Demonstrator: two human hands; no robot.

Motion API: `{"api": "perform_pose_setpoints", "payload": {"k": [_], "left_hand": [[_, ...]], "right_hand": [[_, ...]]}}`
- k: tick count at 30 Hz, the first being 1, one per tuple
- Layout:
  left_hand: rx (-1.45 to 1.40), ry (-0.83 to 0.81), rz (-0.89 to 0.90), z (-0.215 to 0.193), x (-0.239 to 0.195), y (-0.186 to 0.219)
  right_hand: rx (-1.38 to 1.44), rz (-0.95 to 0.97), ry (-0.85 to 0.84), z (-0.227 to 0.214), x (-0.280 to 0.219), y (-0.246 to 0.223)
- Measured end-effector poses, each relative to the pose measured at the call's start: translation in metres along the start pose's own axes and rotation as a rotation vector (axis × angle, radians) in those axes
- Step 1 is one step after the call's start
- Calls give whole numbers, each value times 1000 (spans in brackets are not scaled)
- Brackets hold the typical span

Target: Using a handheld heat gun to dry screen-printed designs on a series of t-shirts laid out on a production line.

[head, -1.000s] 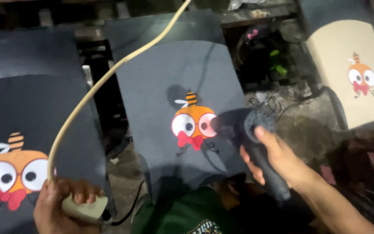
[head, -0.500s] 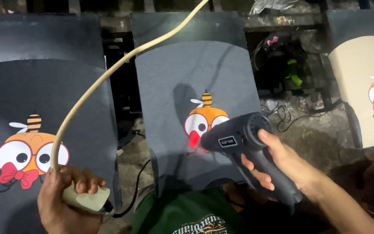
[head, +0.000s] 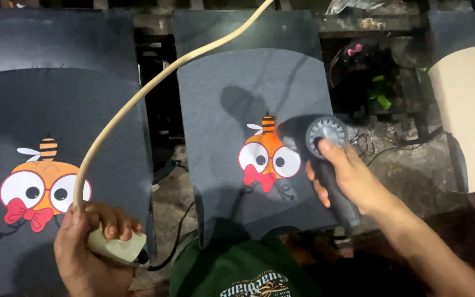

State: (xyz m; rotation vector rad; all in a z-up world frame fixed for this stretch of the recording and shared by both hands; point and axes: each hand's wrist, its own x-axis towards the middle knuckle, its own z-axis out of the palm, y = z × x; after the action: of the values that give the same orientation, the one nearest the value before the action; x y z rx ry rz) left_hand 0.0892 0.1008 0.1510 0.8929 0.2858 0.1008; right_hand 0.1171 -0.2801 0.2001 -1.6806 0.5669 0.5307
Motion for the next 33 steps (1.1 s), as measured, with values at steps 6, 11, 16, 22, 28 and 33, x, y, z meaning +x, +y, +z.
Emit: {"api": "perform_pose_setpoints", "payload": {"k": [6, 11, 16, 22, 28, 33], "left_hand": [[1, 20, 1, 0, -1, 2], [-1, 8, 38, 4, -6, 3], [29, 70, 25, 3, -9, 5], [6, 84, 18, 9, -10, 8], [12, 81, 47, 14, -14, 12], [-17, 130, 20, 10, -17, 14]], "right_hand": [[129, 72, -182, 2, 2, -5], [37, 34, -1, 14, 13, -14], [117, 119, -296, 17, 5, -14], [158, -10, -63, 29, 16, -20], [-32, 232, -231, 21, -20, 5], [98, 180, -133, -34, -2, 36]]}}
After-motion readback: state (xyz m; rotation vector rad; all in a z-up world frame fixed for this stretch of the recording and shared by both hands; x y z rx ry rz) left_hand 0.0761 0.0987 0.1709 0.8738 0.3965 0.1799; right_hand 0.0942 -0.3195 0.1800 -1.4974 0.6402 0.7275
